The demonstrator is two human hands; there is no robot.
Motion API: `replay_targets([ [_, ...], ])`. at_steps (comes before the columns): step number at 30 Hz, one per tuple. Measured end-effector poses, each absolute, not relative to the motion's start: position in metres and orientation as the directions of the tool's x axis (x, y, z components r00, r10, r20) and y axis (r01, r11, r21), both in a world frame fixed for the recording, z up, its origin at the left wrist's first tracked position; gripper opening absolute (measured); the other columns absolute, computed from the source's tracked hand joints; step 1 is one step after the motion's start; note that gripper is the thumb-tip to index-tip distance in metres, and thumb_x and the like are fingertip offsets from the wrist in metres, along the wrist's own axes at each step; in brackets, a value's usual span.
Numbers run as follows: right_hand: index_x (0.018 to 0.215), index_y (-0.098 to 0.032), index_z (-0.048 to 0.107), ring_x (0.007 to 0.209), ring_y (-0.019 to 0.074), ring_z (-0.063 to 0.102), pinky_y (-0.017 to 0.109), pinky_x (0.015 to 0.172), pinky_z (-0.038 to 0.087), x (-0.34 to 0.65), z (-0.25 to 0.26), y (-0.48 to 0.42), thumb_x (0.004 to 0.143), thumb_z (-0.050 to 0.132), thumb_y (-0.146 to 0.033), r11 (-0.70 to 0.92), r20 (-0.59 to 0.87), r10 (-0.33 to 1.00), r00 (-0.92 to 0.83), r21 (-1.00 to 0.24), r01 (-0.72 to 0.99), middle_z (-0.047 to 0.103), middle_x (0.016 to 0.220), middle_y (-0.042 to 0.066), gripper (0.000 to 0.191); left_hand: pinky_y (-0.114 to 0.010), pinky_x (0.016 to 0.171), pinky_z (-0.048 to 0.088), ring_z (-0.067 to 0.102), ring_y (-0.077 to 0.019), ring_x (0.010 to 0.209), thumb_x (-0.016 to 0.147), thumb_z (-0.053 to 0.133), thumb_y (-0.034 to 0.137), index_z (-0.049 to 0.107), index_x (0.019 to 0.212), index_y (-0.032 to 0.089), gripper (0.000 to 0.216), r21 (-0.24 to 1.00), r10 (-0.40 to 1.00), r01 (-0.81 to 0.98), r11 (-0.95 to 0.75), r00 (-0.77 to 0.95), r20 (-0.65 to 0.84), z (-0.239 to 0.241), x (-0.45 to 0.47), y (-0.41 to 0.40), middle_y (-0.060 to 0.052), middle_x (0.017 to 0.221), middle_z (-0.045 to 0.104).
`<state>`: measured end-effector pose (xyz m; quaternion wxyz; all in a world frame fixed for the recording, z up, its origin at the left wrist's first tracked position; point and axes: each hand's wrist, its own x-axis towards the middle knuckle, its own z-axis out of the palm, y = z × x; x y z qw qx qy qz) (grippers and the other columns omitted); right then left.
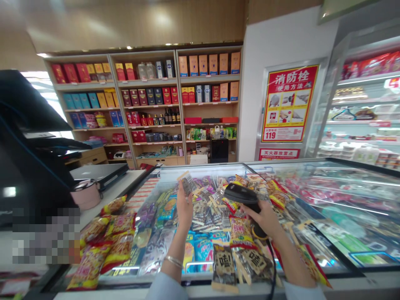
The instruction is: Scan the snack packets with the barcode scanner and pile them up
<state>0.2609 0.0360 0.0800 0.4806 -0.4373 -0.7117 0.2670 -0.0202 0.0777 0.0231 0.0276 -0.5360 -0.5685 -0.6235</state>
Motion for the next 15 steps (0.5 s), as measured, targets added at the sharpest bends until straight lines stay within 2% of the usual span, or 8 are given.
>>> replay_targets([
  [4,0.064,-0.016,0.066,0.043,0.017,0.054,0.029,0.047,0.043,0.275,0.103,0.017,0.073,0.064,-0.05,0.453,0.432,0.892,-0.136,-0.848,0.275,0.06,0.047,0.004,0.036,-0.036,0.093,0.043,0.056,-0.0232,0.106,0.087,0.048,0.026,0.019,0.149,0.022,0.069,0.668,0.548,0.639,-0.381,-0.426,0.72,0.032,-0.02,0.062,-0.013,0.119,0.058],
  [8,0.064,-0.015,0.067,0.042,0.0158,0.054,0.027,0.043,0.041,0.267,0.118,0.003,0.071,0.068,-0.05,0.455,0.437,0.89,-0.126,-0.868,0.199,0.06,0.048,0.004,0.035,-0.035,0.091,0.045,0.058,-0.0214,0.101,0.088,0.048,0.029,0.015,0.15,0.023,0.07,0.646,0.476,0.653,-0.394,-0.456,0.752,0.059,-0.035,0.023,-0.013,0.118,0.058],
  [12,0.067,-0.014,0.067,0.043,0.0148,0.054,0.026,0.042,0.041,0.225,0.127,-0.007,0.071,0.07,-0.047,0.449,0.437,0.882,-0.177,-0.893,0.032,0.062,0.053,0.005,0.033,-0.035,0.089,0.046,0.058,-0.0201,0.092,0.087,0.05,0.029,0.016,0.15,0.022,0.071,0.59,0.467,0.721,-0.364,-0.406,0.785,0.093,-0.075,-0.025,-0.011,0.104,0.061],
  [15,0.069,-0.014,0.067,0.043,0.0142,0.054,0.026,0.042,0.041,0.18,0.129,-0.013,0.07,0.071,-0.045,0.411,0.421,0.877,-0.231,-0.907,-0.092,0.063,0.055,0.005,0.031,-0.034,0.08,0.048,0.059,-0.018,0.081,0.086,0.051,0.028,0.019,0.149,0.022,0.07,0.581,0.495,0.75,-0.316,-0.393,0.775,0.105,-0.121,-0.054,-0.007,0.093,0.06],
])
